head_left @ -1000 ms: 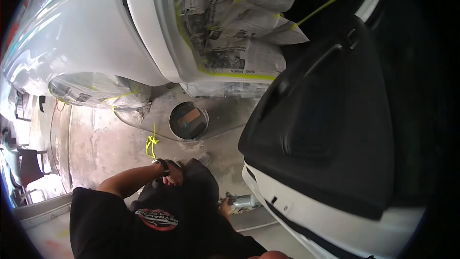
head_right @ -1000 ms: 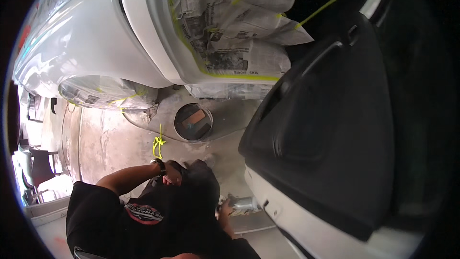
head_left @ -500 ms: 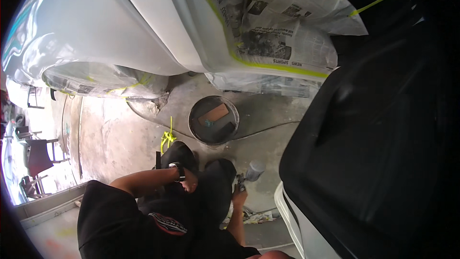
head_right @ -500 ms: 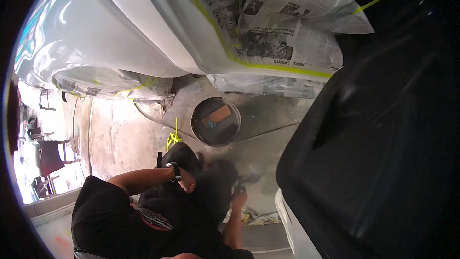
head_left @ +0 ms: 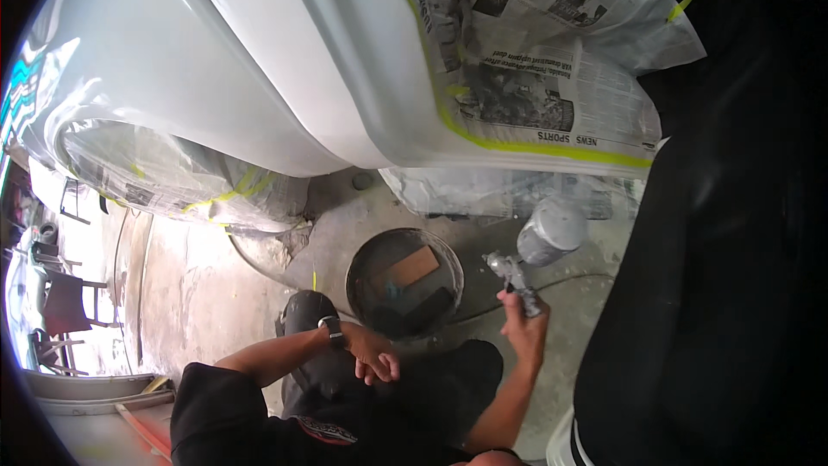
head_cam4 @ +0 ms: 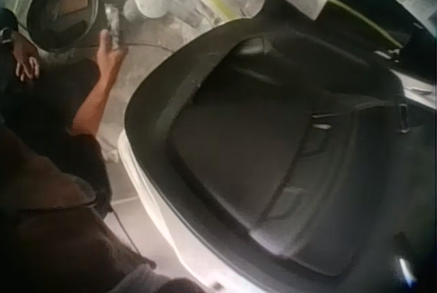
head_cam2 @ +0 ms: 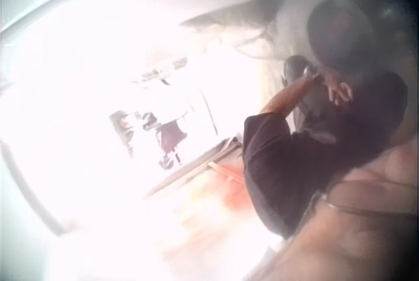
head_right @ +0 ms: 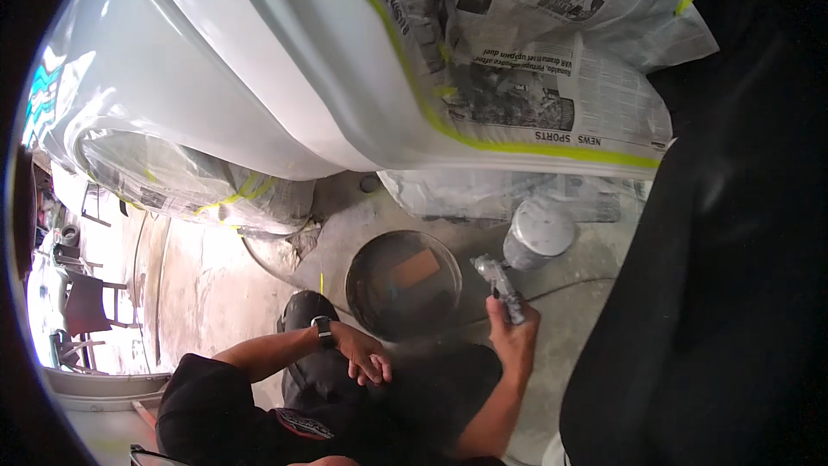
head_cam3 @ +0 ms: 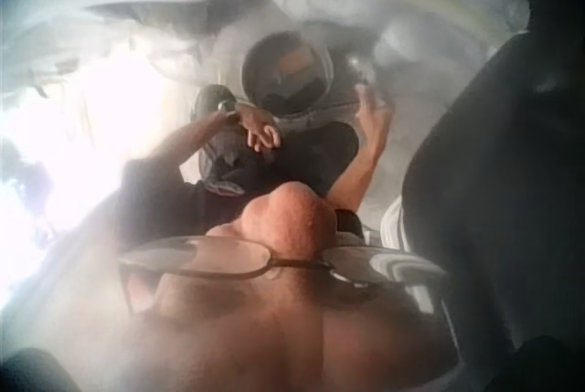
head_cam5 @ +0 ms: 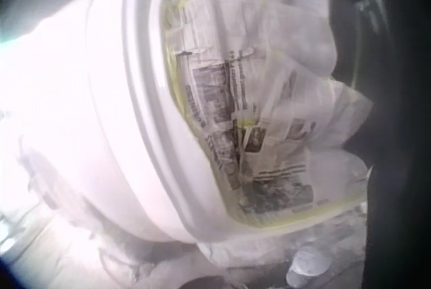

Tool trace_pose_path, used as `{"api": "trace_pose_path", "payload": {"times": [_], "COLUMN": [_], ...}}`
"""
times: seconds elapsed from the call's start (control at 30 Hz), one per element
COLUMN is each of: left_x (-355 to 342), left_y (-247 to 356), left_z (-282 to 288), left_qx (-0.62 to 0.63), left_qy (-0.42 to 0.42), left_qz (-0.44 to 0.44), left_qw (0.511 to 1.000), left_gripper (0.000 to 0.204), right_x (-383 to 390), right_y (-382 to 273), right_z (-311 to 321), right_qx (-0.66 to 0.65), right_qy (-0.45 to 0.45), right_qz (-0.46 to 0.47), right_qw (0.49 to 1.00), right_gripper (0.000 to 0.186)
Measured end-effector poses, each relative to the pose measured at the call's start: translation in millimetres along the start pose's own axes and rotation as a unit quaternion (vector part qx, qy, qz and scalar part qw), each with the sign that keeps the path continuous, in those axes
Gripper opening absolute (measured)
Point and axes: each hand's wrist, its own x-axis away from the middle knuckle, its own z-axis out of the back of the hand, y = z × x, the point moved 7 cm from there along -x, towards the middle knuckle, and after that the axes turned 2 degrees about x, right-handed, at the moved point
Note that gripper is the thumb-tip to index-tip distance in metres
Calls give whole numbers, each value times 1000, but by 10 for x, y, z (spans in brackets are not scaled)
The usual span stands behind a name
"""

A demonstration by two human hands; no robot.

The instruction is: Spray painting a car panel and mixing paint.

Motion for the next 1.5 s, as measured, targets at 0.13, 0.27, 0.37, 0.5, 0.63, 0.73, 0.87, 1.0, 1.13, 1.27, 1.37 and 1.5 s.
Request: {"api": "trace_pose_path", "payload": {"times": [0.13, 0.27, 0.37, 0.5, 0.63, 0.73, 0.87, 1.0, 1.13, 1.27, 1.37, 1.5], "left_x": [121, 625, 1149, 1363, 1099, 976, 954, 959, 966, 956, 975, 981], "left_y": [111, 172, 247, -161, -702, -730, -708, -709, -668, -652, -648, -701], "left_z": [512, 638, 466, 175, 37, 66, 131, 163, 149, 149, 162, 112], "left_qx": [-152, -259, -318, -300, -183, -176, -165, -151, -149, -158, -153, -152], "left_qy": [146, 372, 549, 780, 843, 861, 861, 864, 864, 868, 871, 875], "left_qz": [-92, -148, -132, -84, -61, -66, -51, -53, -55, -56, -69, -81], "left_qw": [973, 879, 762, 542, 503, 473, 479, 478, 478, 468, 462, 453], "left_gripper": [45, 41, 43, 72, 107, 110, 107, 106, 104, 103, 103, 104], "right_x": [-180, -223, -206, -193, -236, -279, -318, -375, -416, -341, -320, -261], "right_y": [-403, -503, -583, -510, -441, -367, -347, -535, -635, -778, -852, -1006], "right_z": [36, 143, 212, 307, 292, 245, 236, 189, 123, 117, 104, 47], "right_qx": [-78, -98, -79, -95, -131, -149, -111, -151, -144, -125, -129, -168], "right_qy": [-42, -52, -43, -27, -5, -9, -63, -31, -38, -45, -36, -27], "right_qz": [77, 184, 236, 235, 241, 229, 224, 238, 235, 249, 259, 268], "right_qw": [993, 977, 968, 967, 962, 962, 966, 959, 961, 959, 957, 948], "right_gripper": [55, 64, 69, 70, 75, 78, 92, 84, 93, 97, 95, 83]}}
